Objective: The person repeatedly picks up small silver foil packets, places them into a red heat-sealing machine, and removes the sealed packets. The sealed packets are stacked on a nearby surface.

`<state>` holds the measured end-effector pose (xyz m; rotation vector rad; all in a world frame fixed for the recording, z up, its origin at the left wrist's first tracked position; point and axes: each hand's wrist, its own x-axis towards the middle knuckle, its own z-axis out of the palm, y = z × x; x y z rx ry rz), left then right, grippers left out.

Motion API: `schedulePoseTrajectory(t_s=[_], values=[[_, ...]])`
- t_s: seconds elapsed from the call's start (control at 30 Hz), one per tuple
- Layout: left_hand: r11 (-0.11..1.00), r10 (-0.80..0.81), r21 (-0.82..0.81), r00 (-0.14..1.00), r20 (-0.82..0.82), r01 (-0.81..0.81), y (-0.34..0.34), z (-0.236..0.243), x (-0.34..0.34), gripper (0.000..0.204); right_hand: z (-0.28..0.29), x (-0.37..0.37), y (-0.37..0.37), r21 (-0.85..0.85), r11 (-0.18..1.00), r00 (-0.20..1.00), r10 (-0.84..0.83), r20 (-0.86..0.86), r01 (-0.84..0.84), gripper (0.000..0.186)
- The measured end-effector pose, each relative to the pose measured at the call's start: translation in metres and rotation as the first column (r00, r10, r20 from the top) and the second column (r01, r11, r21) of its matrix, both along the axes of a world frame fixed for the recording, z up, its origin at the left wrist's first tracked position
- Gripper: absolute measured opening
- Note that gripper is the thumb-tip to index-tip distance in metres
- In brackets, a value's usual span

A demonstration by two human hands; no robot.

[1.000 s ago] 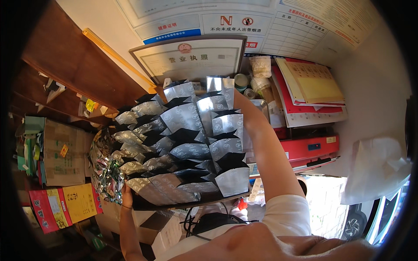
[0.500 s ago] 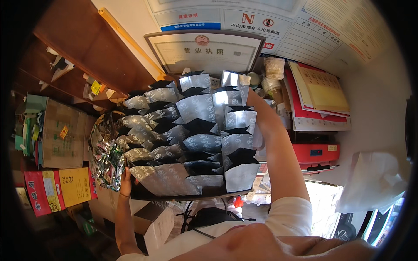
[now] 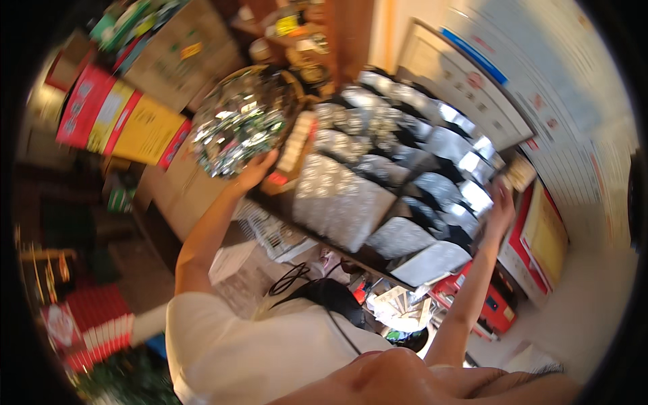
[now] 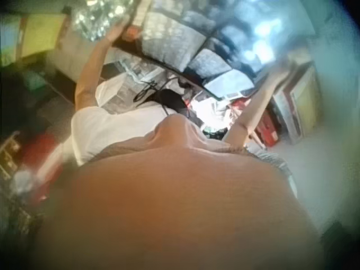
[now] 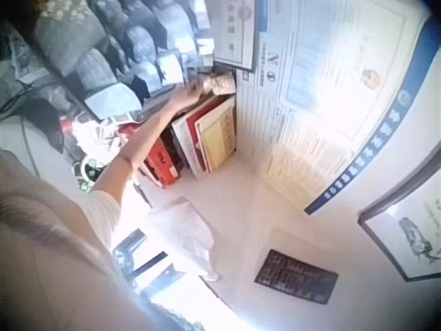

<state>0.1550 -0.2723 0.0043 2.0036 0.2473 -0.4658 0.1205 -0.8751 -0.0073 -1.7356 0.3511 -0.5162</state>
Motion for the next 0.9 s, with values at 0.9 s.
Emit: schedulePoseTrajectory(t_s=[0.9], values=[[0.990,-0.119,-0.059,0.977,0.177,0.132,0.005,-0.033,0.021,0.072,-0.032,-0.205,0.174,0.672,0.695,0.957,-0.082,-0.278,0.255,0.042]])
